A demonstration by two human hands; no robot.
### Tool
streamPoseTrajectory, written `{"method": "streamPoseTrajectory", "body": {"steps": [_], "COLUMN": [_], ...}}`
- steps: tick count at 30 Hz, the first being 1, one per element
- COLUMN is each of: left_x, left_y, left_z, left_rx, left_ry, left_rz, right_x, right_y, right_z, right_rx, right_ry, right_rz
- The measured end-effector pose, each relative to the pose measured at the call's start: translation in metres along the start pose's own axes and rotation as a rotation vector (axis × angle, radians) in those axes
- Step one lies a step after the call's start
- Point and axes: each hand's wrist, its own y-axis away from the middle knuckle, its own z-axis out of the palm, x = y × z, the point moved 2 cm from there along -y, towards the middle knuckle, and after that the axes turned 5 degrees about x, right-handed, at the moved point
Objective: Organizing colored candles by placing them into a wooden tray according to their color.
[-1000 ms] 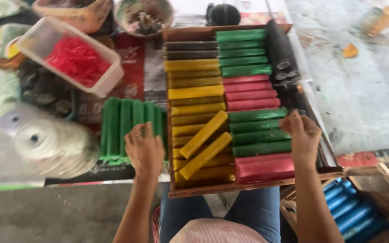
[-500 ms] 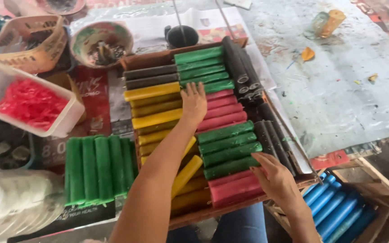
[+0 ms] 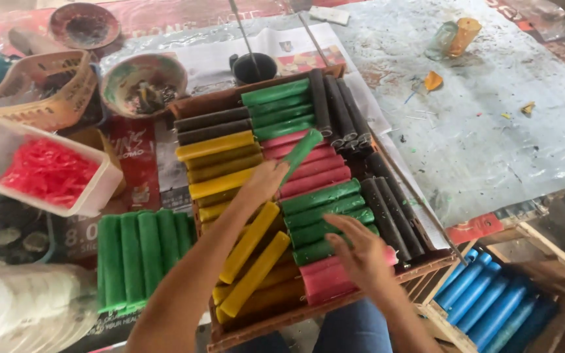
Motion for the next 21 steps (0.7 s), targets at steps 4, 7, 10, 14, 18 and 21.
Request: {"method": "streamPoseTrajectory", "body": {"steps": [4,7,10,14,18,21], "left_x": [-0.137,-0.102,-0.054,-0.043,-0.05,-0.054], "left_y": [-0.027,0.088,0.152,0.189,0.19,0.18], "left_z": [0.099,0.097,0.054,0.045,0.072,0.095], "left_rx": [0.097,0.094,0.085,-0.049,-0.155,-0.232], "left_ry": [0.132,0.531,1.119,1.08,1.404,1.563], "left_rz": [0.691,0.493,0.17,0.117,-0.176,-0.22], "right_x": [-0.041,-0.04,0.0,0.051,0.103,-0.011], "right_y": [-0.03,-0.049,-0.069,-0.109,-0.093,-0.074], "right_z": [0.059,0.085,0.081,0.019,-0.019,0.004], "right_rx": [-0.091,-0.098,-0.029,0.161,0.292,-0.088], "right_ry": [-0.102,-0.018,0.112,0.372,0.043,-0.81], "right_rz": [-0.237,-0.487,-0.765,-0.615,0.111,0.128]}}
